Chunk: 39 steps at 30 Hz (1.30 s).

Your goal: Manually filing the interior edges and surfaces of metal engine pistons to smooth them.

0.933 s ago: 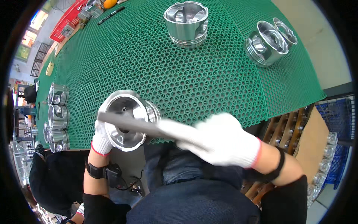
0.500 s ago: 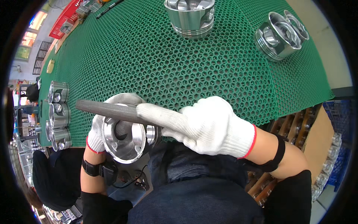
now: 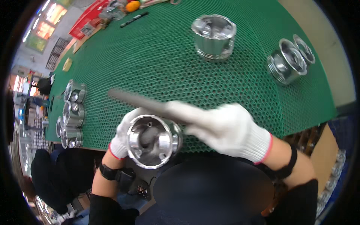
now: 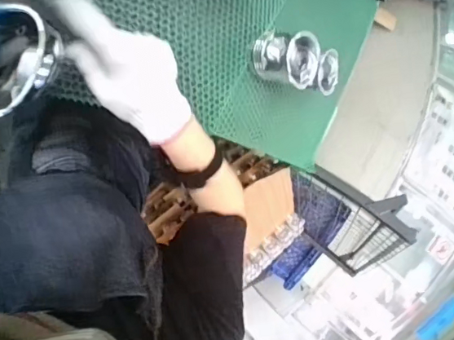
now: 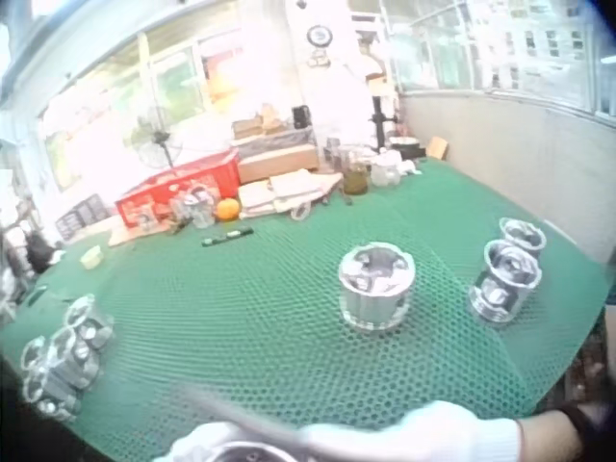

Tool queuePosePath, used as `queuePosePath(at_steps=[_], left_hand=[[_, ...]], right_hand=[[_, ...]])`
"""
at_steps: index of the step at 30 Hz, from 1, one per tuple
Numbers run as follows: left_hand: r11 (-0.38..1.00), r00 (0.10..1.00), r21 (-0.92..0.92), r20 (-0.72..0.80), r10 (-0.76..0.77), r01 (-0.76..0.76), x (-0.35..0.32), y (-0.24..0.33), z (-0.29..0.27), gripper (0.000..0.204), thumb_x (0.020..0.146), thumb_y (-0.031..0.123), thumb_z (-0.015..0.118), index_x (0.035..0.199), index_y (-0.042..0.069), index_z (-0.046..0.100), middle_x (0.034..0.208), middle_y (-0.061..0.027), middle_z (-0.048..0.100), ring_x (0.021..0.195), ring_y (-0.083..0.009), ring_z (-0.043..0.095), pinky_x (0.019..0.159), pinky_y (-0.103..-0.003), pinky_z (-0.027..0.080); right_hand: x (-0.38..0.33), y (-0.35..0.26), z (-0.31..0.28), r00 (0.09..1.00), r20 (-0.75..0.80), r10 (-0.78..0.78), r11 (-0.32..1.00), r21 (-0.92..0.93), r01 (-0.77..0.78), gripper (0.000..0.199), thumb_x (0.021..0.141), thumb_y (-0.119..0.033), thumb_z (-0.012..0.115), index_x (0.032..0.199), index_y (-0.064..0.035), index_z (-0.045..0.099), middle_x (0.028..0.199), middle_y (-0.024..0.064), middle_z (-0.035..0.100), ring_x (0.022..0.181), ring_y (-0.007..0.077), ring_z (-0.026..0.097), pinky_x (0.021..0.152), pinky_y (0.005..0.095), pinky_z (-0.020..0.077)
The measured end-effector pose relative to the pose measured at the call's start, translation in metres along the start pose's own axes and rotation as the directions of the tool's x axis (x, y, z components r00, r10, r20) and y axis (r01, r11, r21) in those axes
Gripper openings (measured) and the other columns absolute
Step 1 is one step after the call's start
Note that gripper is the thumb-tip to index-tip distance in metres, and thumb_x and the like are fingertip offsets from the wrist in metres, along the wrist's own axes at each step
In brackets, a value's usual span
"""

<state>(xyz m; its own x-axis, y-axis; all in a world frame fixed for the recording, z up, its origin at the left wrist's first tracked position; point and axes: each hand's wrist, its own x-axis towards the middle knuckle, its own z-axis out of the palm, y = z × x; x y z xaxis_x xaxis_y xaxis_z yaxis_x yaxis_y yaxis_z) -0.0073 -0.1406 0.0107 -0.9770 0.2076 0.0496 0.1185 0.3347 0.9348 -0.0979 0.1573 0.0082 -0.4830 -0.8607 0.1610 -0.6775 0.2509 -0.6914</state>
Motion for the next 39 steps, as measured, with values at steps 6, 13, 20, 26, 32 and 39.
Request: queuePosePath(at_steps=[6,13,20,26,32,39], left_hand=[[0.928,0.690,-0.333,-0.712,-0.132,-0.166,-0.022,0.020,0.021,0.073,0.080,0.013,0.075,0.138,-0.003,0.035,0.135,-0.0202,0.046,0.124,-0.0310,0.050,0.102,-0.039,0.045],[0.997,0.898,0.060,-0.434,0.074,-0.053,-0.056,0.013,0.015,0.107,0.074,0.006,0.076,0.151,-0.004,0.003,0.154,-0.0284,0.022,0.143,-0.0340,0.027,0.117,-0.041,0.023],[0.955,0.820,0.292,-0.559,0.123,0.056,-0.051,0.003,0.027,0.109,0.067,0.016,0.087,0.150,-0.001,0.020,0.137,-0.0246,0.047,0.127,-0.0351,0.049,0.107,-0.041,0.040],[0.989,0.790,0.129,-0.613,0.025,0.069,-0.070,0.004,0.031,0.093,0.073,0.012,0.082,0.148,0.000,0.029,0.125,-0.0175,0.054,0.115,-0.0269,0.055,0.101,-0.040,0.044],[0.994,0.836,-0.094,-0.548,-0.001,-0.060,-0.071,0.003,0.023,0.073,0.086,0.014,0.067,0.146,-0.002,0.031,0.122,-0.0137,0.055,0.113,-0.0222,0.053,0.101,-0.037,0.041],[0.981,0.779,0.040,-0.614,-0.127,0.191,-0.051,0.004,-0.010,0.055,0.084,0.009,0.066,0.133,-0.005,0.047,0.107,-0.0165,0.067,0.103,-0.0238,0.063,0.092,-0.035,0.050]], right_hand=[[-0.043,-0.010,0.001,0.927,-0.252,0.279,0.883,0.447,-0.145,0.057,0.092,-0.018,0.047,0.141,0.0088,0.037,0.134,0.0194,0.055,0.113,0.0232,0.048,0.095,0.0325,0.0356],[-0.060,0.041,0.030,0.861,-0.389,0.328,0.849,0.521,-0.088,0.077,0.097,-0.046,0.052,0.147,0.0077,0.028,0.123,0.0060,0.059,0.054,0.0005,0.034,0.046,0.0183,0.0271],[-0.072,0.066,0.030,0.908,-0.344,0.241,0.883,0.467,-0.057,0.071,0.100,-0.039,0.047,0.150,0.0049,0.022,0.153,0.0129,0.034,0.051,-0.0013,0.032,0.042,0.0172,0.0249],[-0.075,0.081,0.036,0.902,-0.349,0.254,0.874,0.482,-0.060,0.071,0.100,-0.038,0.048,0.150,0.0045,0.022,0.155,0.0128,0.031,0.053,-0.0016,0.030,0.044,0.0163,0.0245],[-0.072,0.080,0.036,0.905,-0.352,0.240,0.879,0.474,-0.049,0.069,0.100,-0.037,0.047,0.150,0.0035,0.023,0.155,0.0149,0.032,0.052,-0.0015,0.030,0.044,0.0162,0.0229],[-0.061,0.021,0.023,0.916,-0.282,0.286,0.877,0.461,-0.132,0.056,0.093,-0.009,0.046,0.145,0.0068,0.032,0.148,0.0184,0.041,0.097,0.0136,0.038,0.080,0.0271,0.0300]])
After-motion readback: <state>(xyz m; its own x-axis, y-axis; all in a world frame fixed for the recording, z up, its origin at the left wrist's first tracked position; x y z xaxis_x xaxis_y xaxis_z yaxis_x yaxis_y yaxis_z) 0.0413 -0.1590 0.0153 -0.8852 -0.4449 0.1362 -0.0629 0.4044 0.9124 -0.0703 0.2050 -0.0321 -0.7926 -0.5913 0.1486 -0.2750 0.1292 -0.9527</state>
